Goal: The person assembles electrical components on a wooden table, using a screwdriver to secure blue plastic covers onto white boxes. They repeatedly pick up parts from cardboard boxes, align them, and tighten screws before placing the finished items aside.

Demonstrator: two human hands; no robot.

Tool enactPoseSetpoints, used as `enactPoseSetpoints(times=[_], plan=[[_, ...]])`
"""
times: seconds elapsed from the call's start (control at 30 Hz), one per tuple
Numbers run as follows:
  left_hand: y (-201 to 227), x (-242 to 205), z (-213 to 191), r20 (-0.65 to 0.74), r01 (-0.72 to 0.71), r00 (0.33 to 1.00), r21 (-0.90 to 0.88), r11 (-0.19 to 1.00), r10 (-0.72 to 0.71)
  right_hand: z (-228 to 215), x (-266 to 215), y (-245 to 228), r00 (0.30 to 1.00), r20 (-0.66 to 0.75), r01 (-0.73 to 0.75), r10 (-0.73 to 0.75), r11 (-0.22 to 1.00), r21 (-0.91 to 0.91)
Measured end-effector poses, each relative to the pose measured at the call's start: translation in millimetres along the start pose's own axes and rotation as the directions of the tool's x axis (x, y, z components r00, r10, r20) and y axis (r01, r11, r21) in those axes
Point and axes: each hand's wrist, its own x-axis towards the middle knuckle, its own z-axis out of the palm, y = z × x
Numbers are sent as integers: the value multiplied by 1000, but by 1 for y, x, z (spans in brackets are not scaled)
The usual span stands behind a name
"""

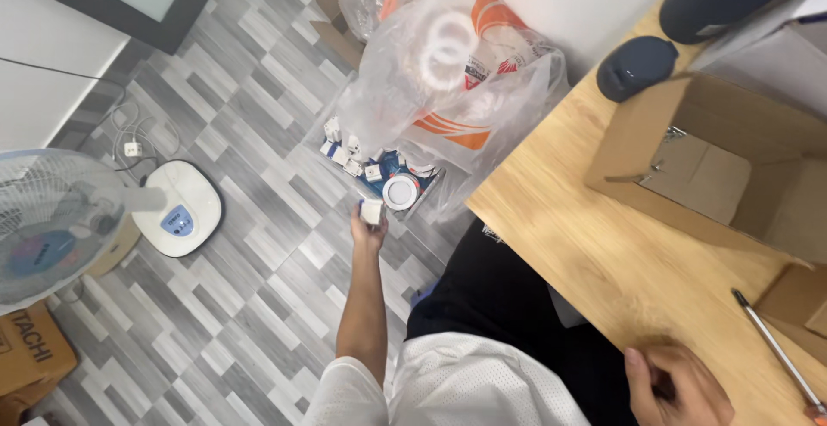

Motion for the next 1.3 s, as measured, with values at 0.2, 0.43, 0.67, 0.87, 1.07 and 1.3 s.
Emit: enactPoseSetpoints(times=[0.2, 0.43, 0.67, 0.87, 1.07, 1.3], plan=[[36, -7, 55, 192, -202, 963, 38, 979, 191, 17, 13, -25, 999, 36, -33, 38, 989, -144], [33, 51, 83, 162, -316, 928, -130, 940, 335, 25, 7, -4, 998, 25, -46, 54, 973, -225], [-3, 14, 79, 175, -304, 947, 224, 926, 269, 28, 5, 17, 996, 72, -34, 56, 960, -277], [-12, -53, 21, 258, -672, 737, 385, 633, 625, 49, 43, -27, 981, 44, 192, -189, 978, -80], [11, -180, 112, 506, -960, 278, 175, 218, 816, 42, 43, -22, 905, 59, 422, -421, 907, 4], [6, -508, 212, 757, -821, -540, -571, -31, 368, 20, 37, -5, 892, -43, 441, -449, 888, -127]])
